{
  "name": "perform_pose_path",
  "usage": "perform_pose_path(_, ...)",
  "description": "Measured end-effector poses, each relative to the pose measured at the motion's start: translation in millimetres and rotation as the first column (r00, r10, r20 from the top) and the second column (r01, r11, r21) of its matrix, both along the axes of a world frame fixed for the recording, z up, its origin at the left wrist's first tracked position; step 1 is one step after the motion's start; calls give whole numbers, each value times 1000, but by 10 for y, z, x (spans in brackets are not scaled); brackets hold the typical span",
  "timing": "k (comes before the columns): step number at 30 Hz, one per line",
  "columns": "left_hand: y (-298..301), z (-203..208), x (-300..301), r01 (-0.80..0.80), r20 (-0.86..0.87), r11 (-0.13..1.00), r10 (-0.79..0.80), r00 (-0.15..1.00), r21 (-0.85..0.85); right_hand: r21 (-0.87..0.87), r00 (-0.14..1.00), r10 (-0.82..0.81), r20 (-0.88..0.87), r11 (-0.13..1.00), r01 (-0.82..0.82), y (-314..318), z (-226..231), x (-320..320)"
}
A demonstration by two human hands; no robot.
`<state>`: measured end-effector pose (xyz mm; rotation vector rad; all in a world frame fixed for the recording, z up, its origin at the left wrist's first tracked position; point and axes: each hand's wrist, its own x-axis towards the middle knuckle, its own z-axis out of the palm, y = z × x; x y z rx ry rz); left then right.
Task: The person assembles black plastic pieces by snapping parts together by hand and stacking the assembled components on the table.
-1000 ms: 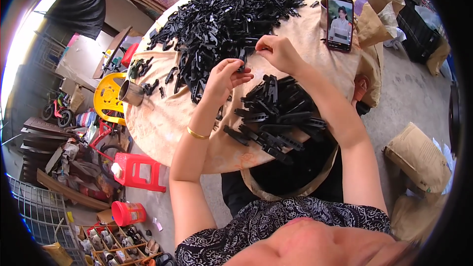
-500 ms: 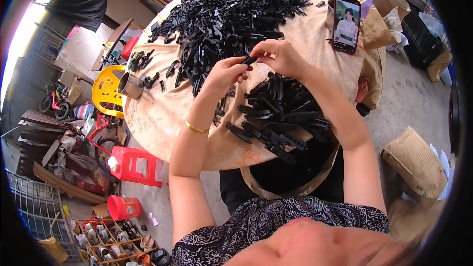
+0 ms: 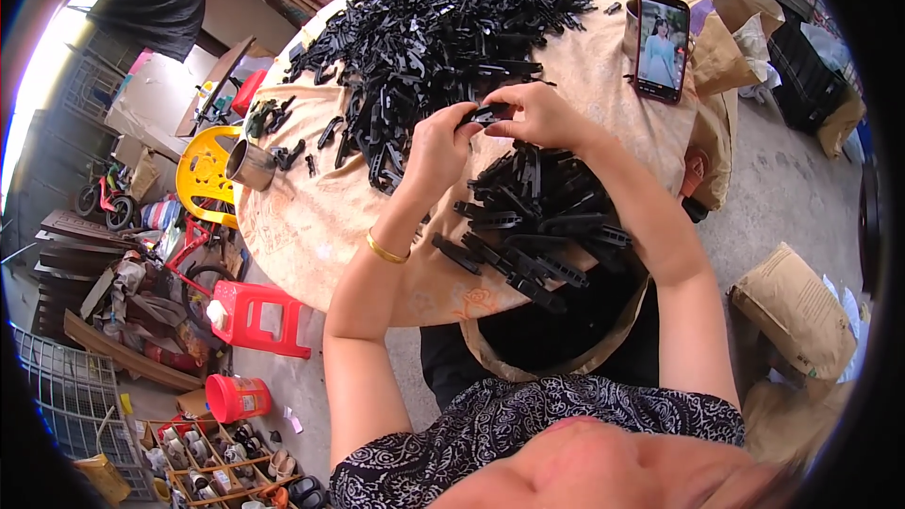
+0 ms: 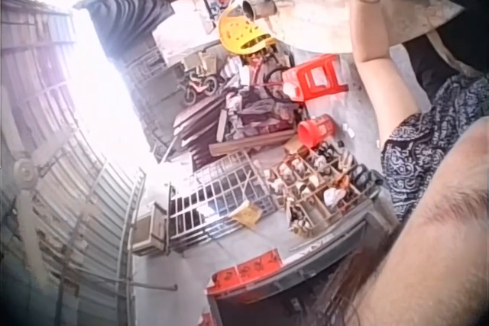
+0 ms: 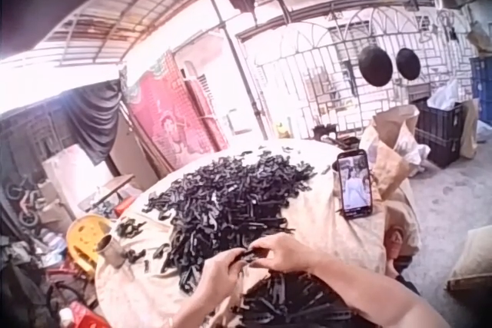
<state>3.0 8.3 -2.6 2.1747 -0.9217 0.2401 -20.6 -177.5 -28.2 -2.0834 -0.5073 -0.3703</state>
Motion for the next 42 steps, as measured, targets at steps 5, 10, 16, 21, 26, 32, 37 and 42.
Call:
perform_pose_path(5, -25, 19, -19, 59, 170, 998, -57, 984, -4, 85, 999, 3, 37, 996, -6, -49, -19, 9)
perform_pose_path(10, 9, 17, 30, 108, 109, 994, -107, 988, -6, 49, 989, -32, 144, 999, 25, -51, -45, 25)
perform_pose_path(16, 74, 18, 78, 145, -254, 989, -147, 956, -26, 187, 966, 200, -166, 968, -169, -123, 28, 29)
perform_pose_path(21, -50, 97, -147, 415, -360, 904, -355, 863, 101, 33, 959, -284, 13, 958, 284, -415, -137, 217)
perform_pose_path(26, -201, -24, 310, 342, -396, 930, -266, 879, 135, -329, 896, -372, 244, 837, 437, -290, -338, 315)
perform_pose_path(32, -450, -193, 619, -292, 567, 708, -184, 803, 643, -554, 828, -501, 251, 628, 547, -252, -267, 287)
perform_pose_path(37, -337, -163, 617, -104, 438, 886, -119, 891, 452, 16, 846, -467, 258, 877, 480, -250, -173, 255)
perform_pose_path(42, -139, -84, 342, -20, -500, 958, -133, 856, -288, 475, 983, -162, -80, 861, 181, -184, -27, 157)
